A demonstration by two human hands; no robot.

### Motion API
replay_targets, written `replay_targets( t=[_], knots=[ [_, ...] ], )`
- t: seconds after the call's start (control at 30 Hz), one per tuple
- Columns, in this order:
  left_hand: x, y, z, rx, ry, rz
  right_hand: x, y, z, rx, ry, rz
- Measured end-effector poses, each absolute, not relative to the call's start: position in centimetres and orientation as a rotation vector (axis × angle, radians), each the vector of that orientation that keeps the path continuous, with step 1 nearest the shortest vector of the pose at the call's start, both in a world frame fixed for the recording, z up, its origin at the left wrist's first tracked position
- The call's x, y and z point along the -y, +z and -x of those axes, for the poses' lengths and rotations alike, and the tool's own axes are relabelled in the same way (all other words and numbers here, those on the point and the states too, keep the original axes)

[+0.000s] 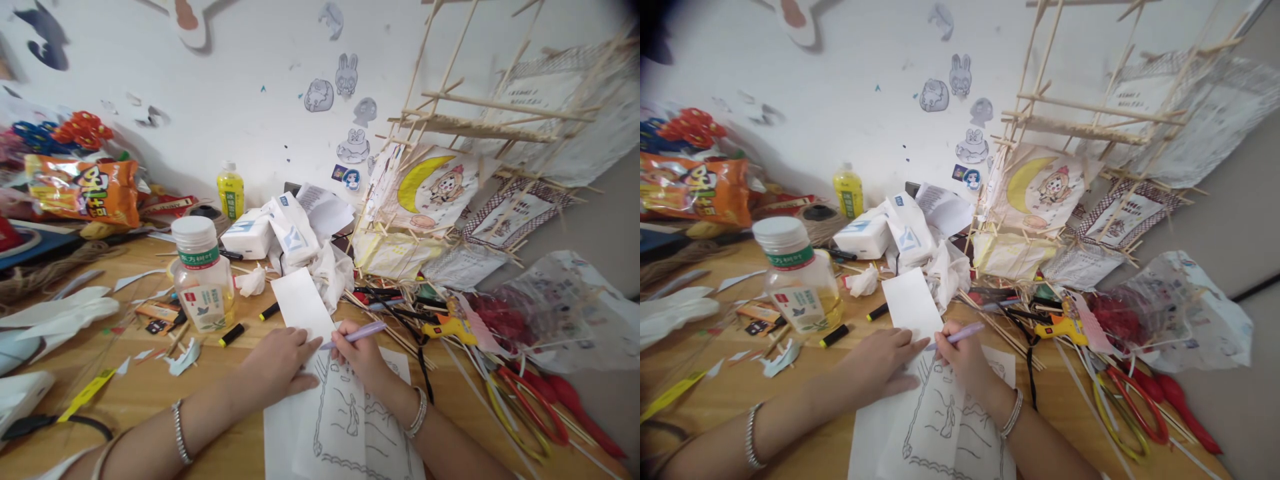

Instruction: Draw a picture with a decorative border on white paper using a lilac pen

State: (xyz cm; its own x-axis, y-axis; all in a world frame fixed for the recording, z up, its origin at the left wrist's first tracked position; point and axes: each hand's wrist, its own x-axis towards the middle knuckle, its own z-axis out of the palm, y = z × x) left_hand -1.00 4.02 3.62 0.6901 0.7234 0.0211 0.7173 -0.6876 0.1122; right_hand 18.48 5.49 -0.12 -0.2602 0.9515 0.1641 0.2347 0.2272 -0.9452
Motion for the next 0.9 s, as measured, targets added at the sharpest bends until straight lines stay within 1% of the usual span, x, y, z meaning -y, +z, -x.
replay_targets(
  t=[0.33, 0.9],
  knots=[
    [-4.27, 2.96, 1.22, -1.164, 0.148, -2.810, -5.43, -0.14, -18.54, 1.665, 1.097, 1.142],
    [-4.12, 3.37, 1.16, -1.175, 0.137, -2.785, -5.30, 0.30, -18.34, 1.693, 1.066, 1.141]
  ],
)
